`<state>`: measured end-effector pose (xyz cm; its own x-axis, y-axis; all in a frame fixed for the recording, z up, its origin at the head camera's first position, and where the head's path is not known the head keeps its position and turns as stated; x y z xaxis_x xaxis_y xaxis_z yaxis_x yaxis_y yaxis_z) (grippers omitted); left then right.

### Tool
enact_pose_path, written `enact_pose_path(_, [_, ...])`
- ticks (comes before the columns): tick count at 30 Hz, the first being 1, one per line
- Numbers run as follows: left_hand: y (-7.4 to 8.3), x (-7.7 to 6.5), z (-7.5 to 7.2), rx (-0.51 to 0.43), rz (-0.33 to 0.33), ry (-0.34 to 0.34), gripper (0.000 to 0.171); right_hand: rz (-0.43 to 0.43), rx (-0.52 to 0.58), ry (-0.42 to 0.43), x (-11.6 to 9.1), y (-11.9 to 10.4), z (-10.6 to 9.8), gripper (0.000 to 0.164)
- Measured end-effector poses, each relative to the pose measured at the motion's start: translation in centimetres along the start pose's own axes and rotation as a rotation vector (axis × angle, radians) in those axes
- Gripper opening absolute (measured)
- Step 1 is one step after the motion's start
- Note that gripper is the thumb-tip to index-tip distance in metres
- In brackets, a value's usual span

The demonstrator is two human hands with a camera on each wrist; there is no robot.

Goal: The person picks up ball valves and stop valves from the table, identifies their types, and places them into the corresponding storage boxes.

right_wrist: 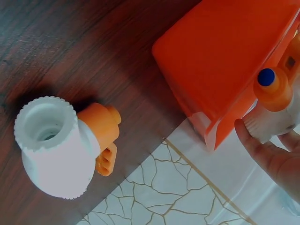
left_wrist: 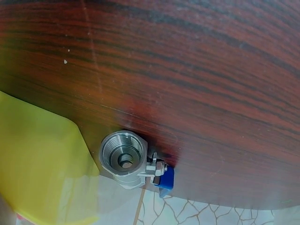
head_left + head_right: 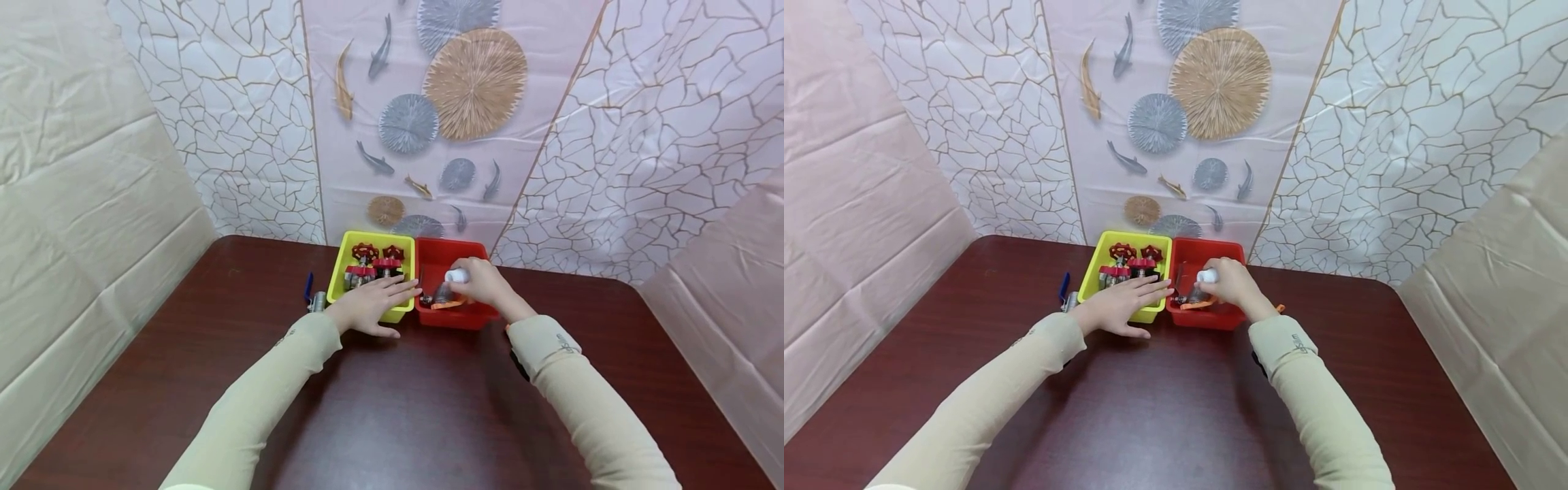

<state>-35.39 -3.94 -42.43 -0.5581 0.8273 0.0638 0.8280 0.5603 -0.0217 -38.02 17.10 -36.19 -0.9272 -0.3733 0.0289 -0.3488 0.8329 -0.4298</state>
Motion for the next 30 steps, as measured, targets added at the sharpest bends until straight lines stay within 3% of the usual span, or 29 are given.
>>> enact_pose_path(15, [0.0,0.0,-0.1,-0.008,-0.029,-0.031,0.09,0.101,0.008,0.05,2.0,1.0,0.0,0.041])
enact_pose_path(23, [0.1,0.0,-0.3,0.0,-0.011,-0.014,0.089,0.173,-0.022,0.18,2.8,1.6,-0.5,0.05])
enact_pose_path(30, [0.1,0.0,-0.1,0.017,0.001,-0.004,0.089,0.257,-0.071,0.303,3.3,1.4,-0.2,0.047])
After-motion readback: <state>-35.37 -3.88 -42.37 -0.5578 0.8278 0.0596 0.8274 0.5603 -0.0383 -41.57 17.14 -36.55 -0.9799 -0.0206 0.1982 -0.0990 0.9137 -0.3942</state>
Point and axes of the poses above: each hand's wrist, its own x-axis towards the middle knuckle, its own z-axis out of the palm, y = z × x, the point moved 4 cm from there along x, towards the middle knuckle, and after that the axes turned 1 degree about x, right-handed, at the moved point
